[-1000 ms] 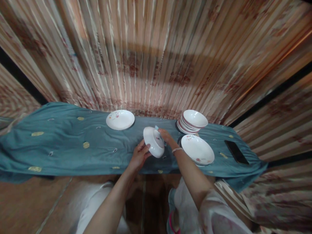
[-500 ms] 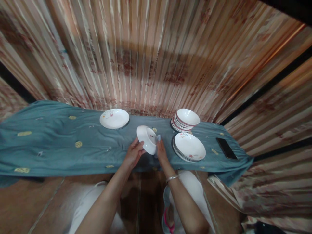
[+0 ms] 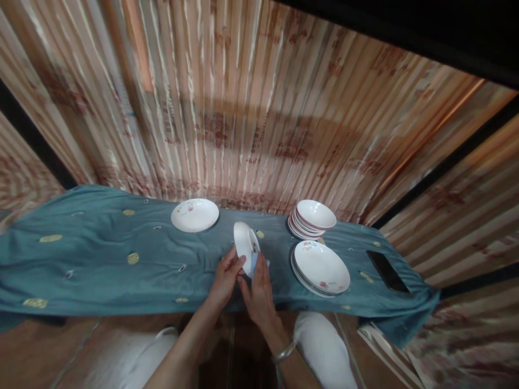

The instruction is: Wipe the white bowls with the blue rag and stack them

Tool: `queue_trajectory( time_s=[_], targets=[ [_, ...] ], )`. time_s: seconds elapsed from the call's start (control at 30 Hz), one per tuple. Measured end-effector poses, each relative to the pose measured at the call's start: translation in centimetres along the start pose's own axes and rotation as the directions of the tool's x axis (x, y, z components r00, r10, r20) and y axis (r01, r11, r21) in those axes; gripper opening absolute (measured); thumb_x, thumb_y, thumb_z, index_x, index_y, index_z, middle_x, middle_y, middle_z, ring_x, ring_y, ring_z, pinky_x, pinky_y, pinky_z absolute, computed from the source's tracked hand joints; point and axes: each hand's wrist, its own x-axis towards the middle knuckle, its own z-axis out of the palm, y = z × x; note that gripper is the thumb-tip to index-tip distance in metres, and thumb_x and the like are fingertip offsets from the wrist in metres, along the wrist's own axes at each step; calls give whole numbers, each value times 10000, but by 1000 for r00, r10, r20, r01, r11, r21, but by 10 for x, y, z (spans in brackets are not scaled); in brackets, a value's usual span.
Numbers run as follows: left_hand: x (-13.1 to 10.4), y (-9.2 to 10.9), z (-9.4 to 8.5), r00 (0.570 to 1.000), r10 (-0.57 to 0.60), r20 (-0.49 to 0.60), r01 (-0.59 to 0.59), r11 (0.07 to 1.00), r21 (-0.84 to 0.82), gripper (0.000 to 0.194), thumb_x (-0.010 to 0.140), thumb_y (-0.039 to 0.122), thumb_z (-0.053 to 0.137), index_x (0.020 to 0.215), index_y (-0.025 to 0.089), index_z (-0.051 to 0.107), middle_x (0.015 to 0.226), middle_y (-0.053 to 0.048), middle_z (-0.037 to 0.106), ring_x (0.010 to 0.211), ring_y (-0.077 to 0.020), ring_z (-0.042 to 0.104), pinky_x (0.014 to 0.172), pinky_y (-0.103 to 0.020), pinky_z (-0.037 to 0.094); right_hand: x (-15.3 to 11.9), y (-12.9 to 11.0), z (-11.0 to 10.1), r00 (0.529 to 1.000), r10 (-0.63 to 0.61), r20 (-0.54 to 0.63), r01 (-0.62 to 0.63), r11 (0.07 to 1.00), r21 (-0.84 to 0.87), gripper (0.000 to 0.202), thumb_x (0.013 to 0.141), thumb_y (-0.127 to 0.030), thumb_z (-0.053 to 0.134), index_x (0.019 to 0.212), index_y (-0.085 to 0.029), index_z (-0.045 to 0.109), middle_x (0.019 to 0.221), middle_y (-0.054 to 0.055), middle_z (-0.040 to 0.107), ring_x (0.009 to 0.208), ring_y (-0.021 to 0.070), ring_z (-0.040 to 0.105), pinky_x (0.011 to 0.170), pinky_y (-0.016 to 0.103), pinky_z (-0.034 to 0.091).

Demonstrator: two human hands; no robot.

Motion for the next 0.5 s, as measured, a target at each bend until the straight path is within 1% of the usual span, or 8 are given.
queue_trajectory(
  time_s=[0.07,0.13,0.23,0.33,0.4,0.43,0.5],
  targets=[
    [0,-1,3,999,21,30,-22,999,33,411,690,285,767,1085,180,726,930,-59,747,827,-205,666,766,-280,497,0,6,2,1000,-1,-19,1,1000,1,662,971,-382,399,1523,-68,214,1512,255,360,1423,340,336,1105,600,352],
    [-1,-2,6,998,32,47,-36,996,81,377,676,260,769,1047,196,742,969,-63,751,935,-244,669,896,-327,479,0,11,2,1000,6,-24,-6,1000,30,645,965,-365,385,1509,-46,245,1491,267,387,1411,340,361,1099,588,369],
    [-1,-4,13,996,72,48,-80,977,198,367,675,249,766,1041,228,748,1062,-64,738,1044,-272,648,999,-375,436,3,12,-2,999,44,-18,-41,990,133,658,941,-364,412,1488,-25,276,1468,275,417,1390,323,402,1101,549,386],
    [-1,-8,20,992,96,77,-113,958,265,400,685,249,763,1084,250,735,1213,-71,689,1170,-282,593,1077,-399,373,13,13,-7,992,125,-22,-113,949,294,640,923,-375,436,1469,-58,328,1437,242,476,1345,294,468,1092,501,408],
    [-1,-10,23,991,72,111,-98,963,251,433,673,244,775,1103,250,727,1276,-78,658,1257,-294,537,1126,-416,311,20,15,-8,975,221,-29,-189,887,421,599,902,-389,457,1428,-104,411,1358,200,571,1277,278,539,1055,465,447],
    [-1,-10,24,991,63,120,-91,966,244,451,657,237,786,1104,251,726,1292,-81,650,1293,-299,507,1145,-420,279,23,17,-8,958,285,-18,-240,839,489,573,885,-392,473,1393,-127,461,1303,175,619,1230,270,576,1029,447,468],
    [-1,-8,22,991,76,111,-101,964,245,486,628,222,807,1105,253,723,1308,-84,638,1337,-304,461,1170,-420,228,25,21,-6,905,425,39,-356,701,618,510,845,-393,508,1294,-157,559,1191,129,690,1129,257,634,971,416,503]
  ],
)
